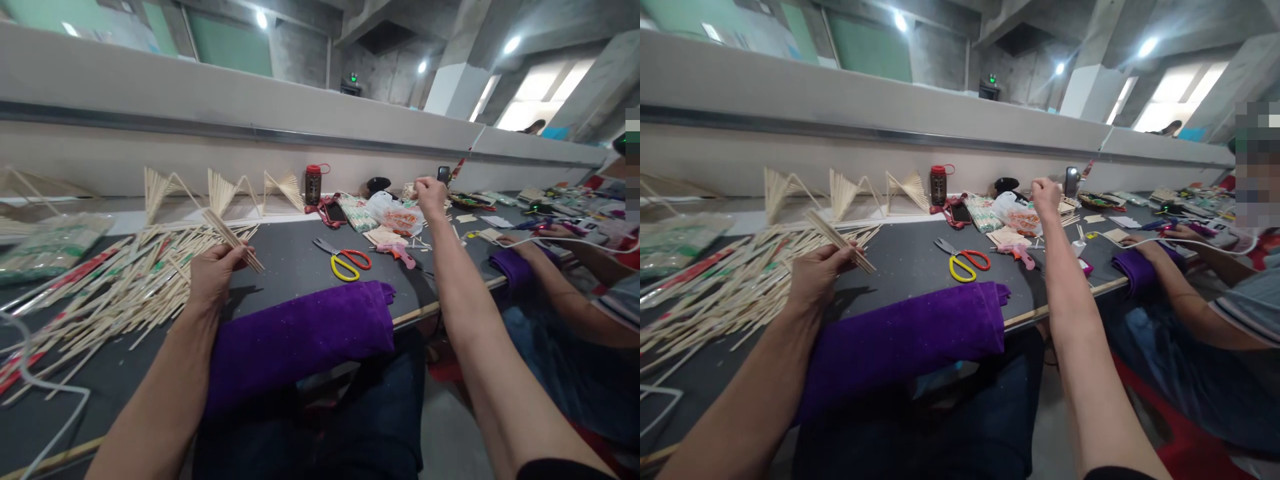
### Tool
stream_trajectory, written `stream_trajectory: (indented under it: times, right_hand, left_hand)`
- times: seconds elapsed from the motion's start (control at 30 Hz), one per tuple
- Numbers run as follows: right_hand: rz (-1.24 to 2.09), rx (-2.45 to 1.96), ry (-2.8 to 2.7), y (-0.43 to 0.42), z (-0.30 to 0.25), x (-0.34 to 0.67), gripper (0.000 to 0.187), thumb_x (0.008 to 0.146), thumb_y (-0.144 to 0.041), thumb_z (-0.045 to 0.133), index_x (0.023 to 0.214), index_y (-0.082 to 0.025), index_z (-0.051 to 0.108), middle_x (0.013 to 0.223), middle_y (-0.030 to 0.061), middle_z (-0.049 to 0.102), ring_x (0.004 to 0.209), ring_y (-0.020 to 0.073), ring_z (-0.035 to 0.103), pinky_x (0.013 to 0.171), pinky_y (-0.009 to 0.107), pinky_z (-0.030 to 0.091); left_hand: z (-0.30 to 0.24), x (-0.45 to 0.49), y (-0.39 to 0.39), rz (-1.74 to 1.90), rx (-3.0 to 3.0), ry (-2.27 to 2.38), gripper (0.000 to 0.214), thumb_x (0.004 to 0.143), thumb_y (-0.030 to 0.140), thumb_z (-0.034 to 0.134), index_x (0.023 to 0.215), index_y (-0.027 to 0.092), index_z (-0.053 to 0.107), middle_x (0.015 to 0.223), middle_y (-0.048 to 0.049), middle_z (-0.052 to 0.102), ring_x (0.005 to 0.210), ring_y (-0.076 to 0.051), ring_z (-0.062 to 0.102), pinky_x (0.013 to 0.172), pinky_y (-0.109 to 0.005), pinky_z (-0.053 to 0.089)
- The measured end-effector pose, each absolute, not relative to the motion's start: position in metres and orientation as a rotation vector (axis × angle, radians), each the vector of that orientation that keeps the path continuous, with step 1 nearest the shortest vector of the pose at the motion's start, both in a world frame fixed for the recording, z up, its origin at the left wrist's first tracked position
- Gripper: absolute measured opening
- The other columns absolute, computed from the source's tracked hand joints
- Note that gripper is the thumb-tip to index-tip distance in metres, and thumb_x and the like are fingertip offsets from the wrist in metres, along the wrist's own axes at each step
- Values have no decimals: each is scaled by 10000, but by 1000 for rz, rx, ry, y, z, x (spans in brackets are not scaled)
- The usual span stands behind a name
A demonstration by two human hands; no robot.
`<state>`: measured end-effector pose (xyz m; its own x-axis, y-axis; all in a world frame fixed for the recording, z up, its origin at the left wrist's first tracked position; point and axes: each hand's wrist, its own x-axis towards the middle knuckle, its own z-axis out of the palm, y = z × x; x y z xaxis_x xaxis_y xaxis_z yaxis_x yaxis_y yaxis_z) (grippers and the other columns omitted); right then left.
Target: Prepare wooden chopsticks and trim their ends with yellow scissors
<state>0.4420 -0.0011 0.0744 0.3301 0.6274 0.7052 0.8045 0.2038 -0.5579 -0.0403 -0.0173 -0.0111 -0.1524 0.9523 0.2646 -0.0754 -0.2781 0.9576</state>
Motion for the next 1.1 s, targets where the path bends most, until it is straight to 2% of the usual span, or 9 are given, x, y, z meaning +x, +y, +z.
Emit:
stream_trajectory:
  times: [0.1, 0.17, 0.33, 0.43, 0.6, 0.7, 0.87, 1.0, 1.1]
  right_hand:
    - [-31, -1452, -1316, -9, 56, 378, 225, 796, -276, 483, 800, -112, 637, 661, 52, 611, 502, 95, 527, 500, 229, 362]
    - [197, -1381, -1427, -11, 41, 321, 231, 765, -337, 539, 734, -132, 640, 620, 27, 600, 484, 92, 519, 448, 207, 344]
    - [1022, -1108, -1649, -16, 18, 186, 340, 713, -446, 622, 835, -132, 674, 576, -4, 557, 435, 65, 415, 388, 200, 275]
    - [1234, -953, -1694, -17, 15, 138, 360, 693, -449, 646, 858, -131, 671, 512, -37, 490, 422, 58, 360, 397, 208, 245]
    - [1107, -970, -1747, -17, 12, 120, 246, 685, -383, 641, 683, -138, 626, 510, -41, 479, 440, 54, 336, 423, 218, 227]
    - [1005, -974, -1810, -20, 8, 126, 246, 708, -381, 617, 654, -141, 622, 523, -41, 468, 459, 57, 341, 445, 219, 242]
    - [875, -932, -1890, -28, 0, 137, 250, 720, -378, 629, 799, -147, 681, 681, -6, 558, 536, 77, 421, 487, 220, 307]
    - [862, -959, -1885, -33, -4, 146, 254, 731, -385, 633, 774, -140, 685, 610, -10, 532, 513, 88, 428, 471, 227, 315]
    - [693, -970, -1780, -35, -2, 153, 268, 750, -402, 623, 824, -151, 679, 571, -26, 496, 479, 90, 415, 456, 231, 311]
  left_hand:
    - [-13, -38, -22, 1424, 1238, 1054, 332, 602, 326, 737, 855, 114, 708, 742, -61, 706, 671, -173, 656, 672, -340, 561]
    - [-14, -36, -28, 1298, 1238, 1017, 355, 583, 343, 744, 840, 102, 699, 734, -79, 704, 660, -178, 657, 659, -334, 551]
    - [-15, -31, -37, 1125, 1216, 965, 381, 568, 356, 760, 845, 104, 690, 723, -76, 695, 647, -169, 651, 653, -320, 528]
    - [-15, -30, -40, 1087, 1266, 926, 338, 593, 369, 743, 789, 98, 688, 687, -68, 681, 614, -152, 633, 654, -313, 517]
    - [-22, -31, -35, 1054, 1374, 945, 160, 623, 233, 647, 714, 106, 685, 673, -43, 669, 602, -124, 611, 605, -239, 479]
    - [-28, -31, -31, 1045, 1497, 992, 171, 632, 210, 595, 727, 113, 698, 632, -13, 644, 563, -99, 568, 580, -212, 446]
    - [-32, -27, -32, 1035, 1815, 1079, 218, 646, 279, 597, 734, 128, 727, 582, 16, 602, 598, -105, 536, 576, -197, 392]
    - [-32, -22, -37, 984, 1916, 1082, 233, 660, 306, 603, 705, 115, 729, 541, 21, 567, 581, -101, 509, 553, -200, 356]
    - [-34, -23, -36, 930, 1875, 979, 264, 657, 304, 626, 811, 120, 736, 641, 12, 631, 614, -102, 537, 590, -203, 389]
